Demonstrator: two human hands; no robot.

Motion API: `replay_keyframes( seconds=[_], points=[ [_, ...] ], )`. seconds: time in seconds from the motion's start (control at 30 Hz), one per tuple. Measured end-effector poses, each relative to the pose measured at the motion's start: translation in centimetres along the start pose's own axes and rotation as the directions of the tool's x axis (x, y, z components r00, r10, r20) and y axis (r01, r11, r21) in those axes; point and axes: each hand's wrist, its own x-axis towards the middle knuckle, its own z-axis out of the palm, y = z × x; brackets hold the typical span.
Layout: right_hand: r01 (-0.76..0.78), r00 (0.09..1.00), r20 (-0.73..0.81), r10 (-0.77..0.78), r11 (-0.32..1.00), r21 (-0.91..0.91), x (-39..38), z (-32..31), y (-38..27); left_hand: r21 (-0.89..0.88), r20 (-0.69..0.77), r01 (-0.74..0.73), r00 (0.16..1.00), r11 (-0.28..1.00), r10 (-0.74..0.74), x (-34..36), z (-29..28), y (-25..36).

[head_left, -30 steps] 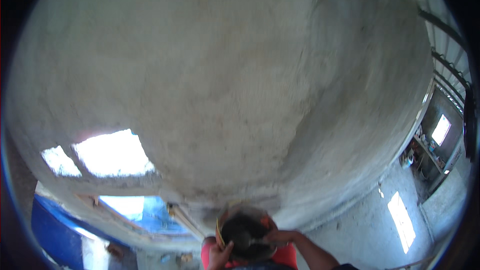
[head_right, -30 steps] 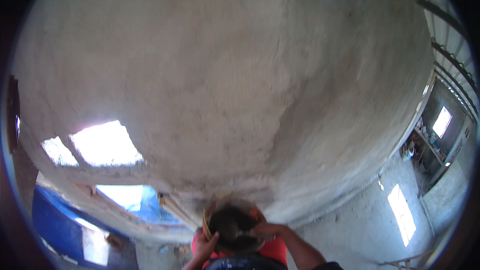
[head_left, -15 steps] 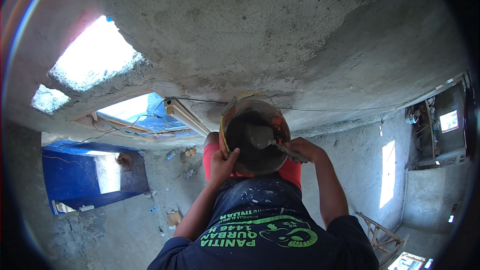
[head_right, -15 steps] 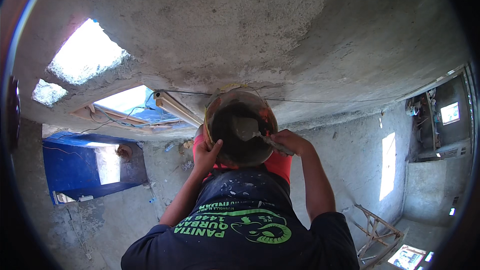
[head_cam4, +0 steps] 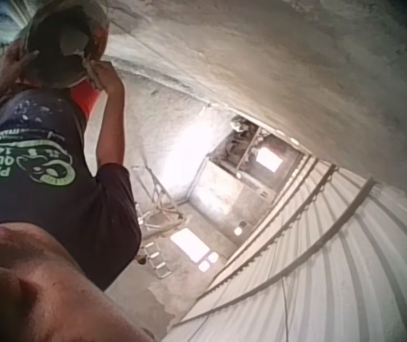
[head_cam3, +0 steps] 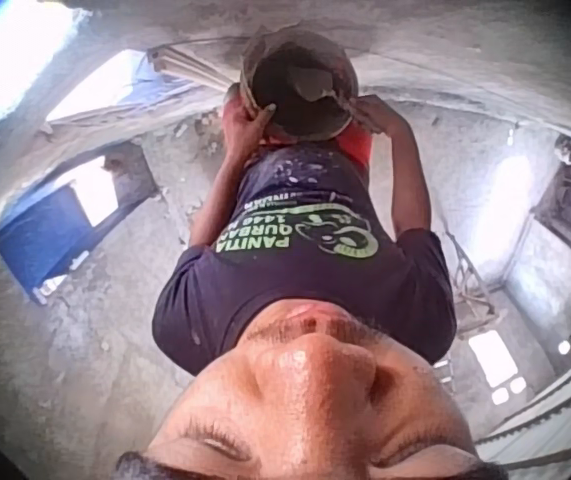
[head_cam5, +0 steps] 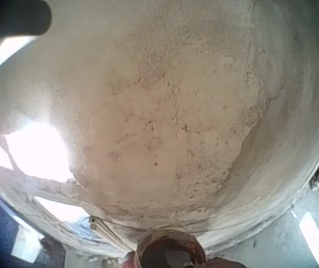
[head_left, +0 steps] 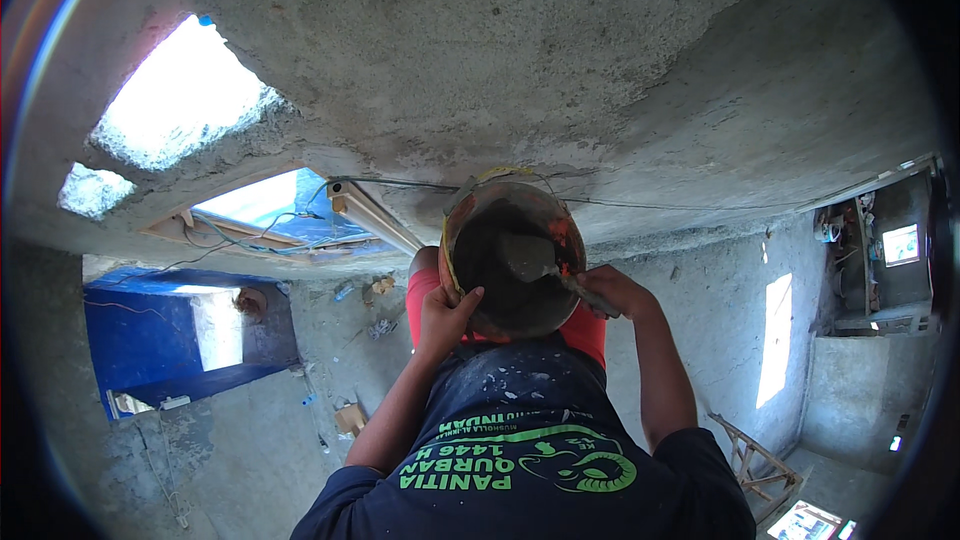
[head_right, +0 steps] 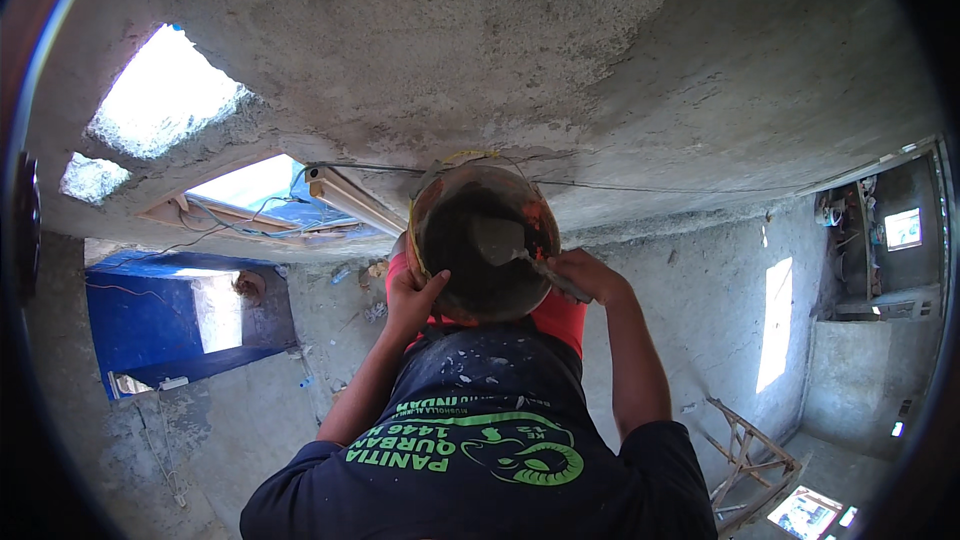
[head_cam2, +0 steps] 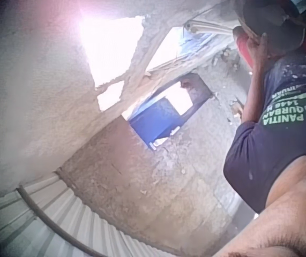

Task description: Applying mortar to a concrete wall using a trowel to patch cracks and holes.

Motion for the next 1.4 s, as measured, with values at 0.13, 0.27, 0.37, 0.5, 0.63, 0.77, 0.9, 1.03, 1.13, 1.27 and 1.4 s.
replay_keyframes(
  seconds=[0.13,0.27,0.37,0.5,0.63,0.77,0.9,1.03,1.13,1.27,1.4],
  points=[
    [-0.013,0.997,0.069,0.019,0.996,-0.091,0.2,-0.3,-0.1,-0.011,0.028,0.03,0.999,1.0,-0.029,-0.3,-0.1,0.7],
    [-0.005,0.998,0.067,0.008,0.999,-0.045,0.5,-0.5,0.2,0.011,-0.006,-0.002,1.0,1.0,0.002,0.0,0.0,-0.1],
    [0.002,0.997,0.075,0.0,1.0,-0.03,0.4,-0.3,0.5,0.01,-0.012,-0.006,1.0,1.0,0.006,0.2,-0.4,-1.2],
    [0.01,0.995,0.101,-0.009,1.0,-0.01,0.0,-0.6,0.0,0.042,-0.025,-0.018,1.0,0.999,0.019,0.7,-0.8,-2.5],
    [0.011,0.998,0.054,-0.014,0.998,0.054,-0.3,-0.6,0.4,-0.006,-0.05,-0.031,0.998,0.999,0.031,0.3,-0.1,-1.8],
    [0.028,0.996,0.082,-0.038,0.991,0.128,-0.5,-0.5,0.6,0.018,-0.054,-0.052,0.997,0.998,0.053,0.7,-0.7,-3.1],
    [0.037,0.988,0.136,-0.078,0.959,0.283,-0.6,-0.7,1.3,0.043,-0.071,-0.074,0.995,0.996,0.077,0.7,-0.5,-3.2],
    [0.034,0.996,0.075,-0.054,0.968,0.247,-0.6,-0.6,1.5,0.021,-0.044,0.012,0.999,1.0,-0.011,0.0,-0.3,-1.6],
    [0.014,0.986,0.157,-0.06,0.96,0.279,-0.6,-0.9,1.4,-0.045,-0.038,0.03,0.999,0.999,-0.032,0.0,-0.1,-1.5],
    [0.027,0.989,0.136,-0.062,0.967,0.252,-0.6,-0.7,1.1,-0.016,-0.051,0.014,0.999,1.0,-0.015,0.2,-0.4,-2.1],
    [0.052,0.982,0.157,-0.103,0.953,0.297,-0.9,-0.8,1.5,0.032,-0.065,0.016,0.998,0.999,-0.014,0.1,-0.3,-2.0]
  ],
)
